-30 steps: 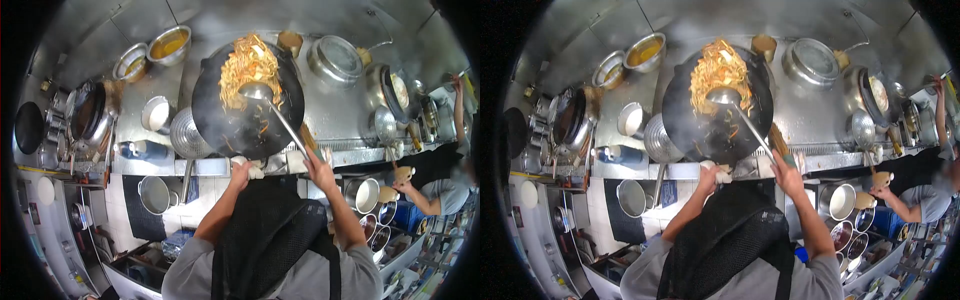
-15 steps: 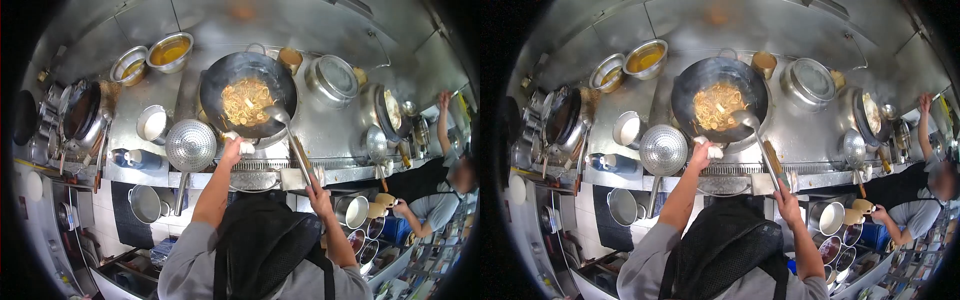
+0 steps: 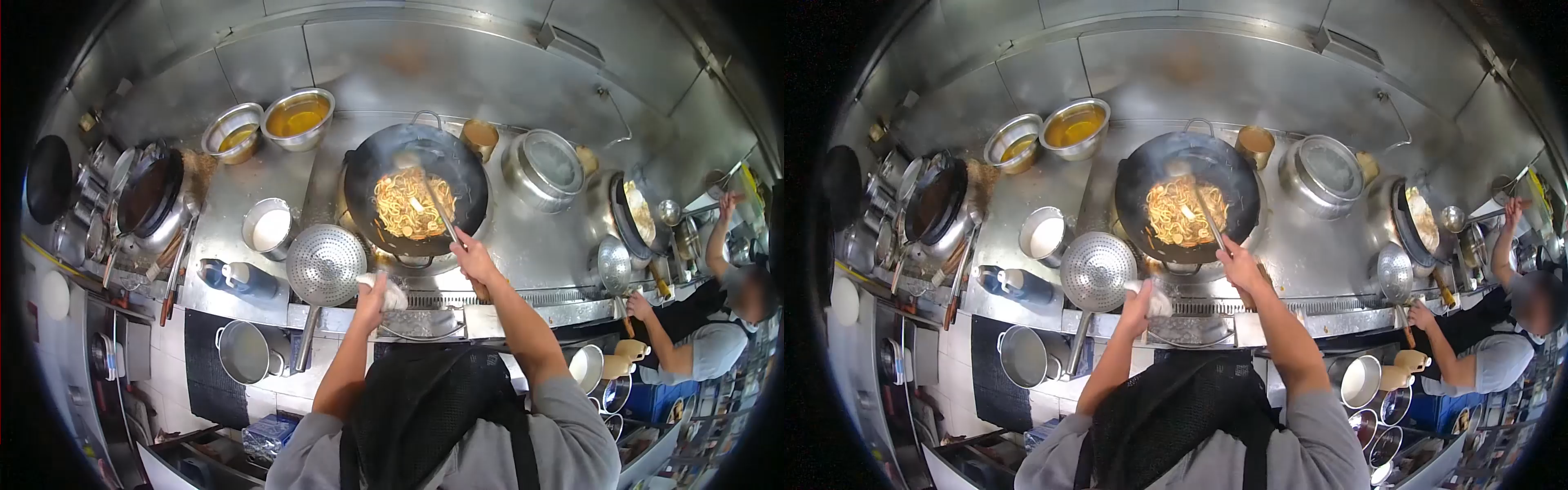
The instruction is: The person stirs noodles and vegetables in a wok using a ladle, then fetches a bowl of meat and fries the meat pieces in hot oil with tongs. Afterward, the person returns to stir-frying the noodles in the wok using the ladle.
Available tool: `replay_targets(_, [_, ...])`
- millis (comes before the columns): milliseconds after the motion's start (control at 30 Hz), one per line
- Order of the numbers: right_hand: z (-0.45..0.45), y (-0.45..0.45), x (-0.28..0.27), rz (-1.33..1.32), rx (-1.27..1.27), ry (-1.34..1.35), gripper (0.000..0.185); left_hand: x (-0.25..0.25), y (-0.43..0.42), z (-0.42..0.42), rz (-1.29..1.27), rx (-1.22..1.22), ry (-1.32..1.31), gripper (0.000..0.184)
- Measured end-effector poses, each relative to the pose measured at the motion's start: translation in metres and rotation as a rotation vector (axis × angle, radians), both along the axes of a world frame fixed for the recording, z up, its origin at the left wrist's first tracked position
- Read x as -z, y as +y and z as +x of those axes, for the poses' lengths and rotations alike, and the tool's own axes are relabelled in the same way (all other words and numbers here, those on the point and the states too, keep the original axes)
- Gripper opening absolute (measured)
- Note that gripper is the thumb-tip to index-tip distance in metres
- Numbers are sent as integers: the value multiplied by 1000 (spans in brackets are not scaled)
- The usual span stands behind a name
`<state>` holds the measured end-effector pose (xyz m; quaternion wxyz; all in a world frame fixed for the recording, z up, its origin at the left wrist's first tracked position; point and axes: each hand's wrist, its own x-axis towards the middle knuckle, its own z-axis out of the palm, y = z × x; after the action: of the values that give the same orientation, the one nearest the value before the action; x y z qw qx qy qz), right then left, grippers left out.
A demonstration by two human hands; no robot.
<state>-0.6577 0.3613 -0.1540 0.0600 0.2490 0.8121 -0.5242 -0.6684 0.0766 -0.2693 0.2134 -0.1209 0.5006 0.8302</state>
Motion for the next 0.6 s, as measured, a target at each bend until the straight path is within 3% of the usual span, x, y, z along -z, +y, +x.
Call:
replay_targets(67, [17,22,22,307,-316,92,57,-9,-32,17,37,49,-30,61])
replay_targets(100, [30,33,24,306,-315,87,57,-22,-49,27,-21,52,-29,63])
replay_targets(167, [61,57,24,872,-432,303,61,-28,-77,46,-72,27,18,67])
replay_targets(267, [94,84,-13,1077,-500,43,62,-19,-111,60,-157,44,78,64])
replay_targets(367, [122,103,-55,1224,-477,8,58,-7,-129,72,-330,96,111,59])
replay_targets(433, [136,111,-94,1268,-458,25,55,-1,-134,70,-594,205,185,64])
replay_targets(533, [152,95,-168,1274,-440,-4,53,14,-134,64,-683,179,265,58])
replay_targets(600, [153,88,-187,1286,-429,-36,52,19,-128,60,-665,116,288,48])
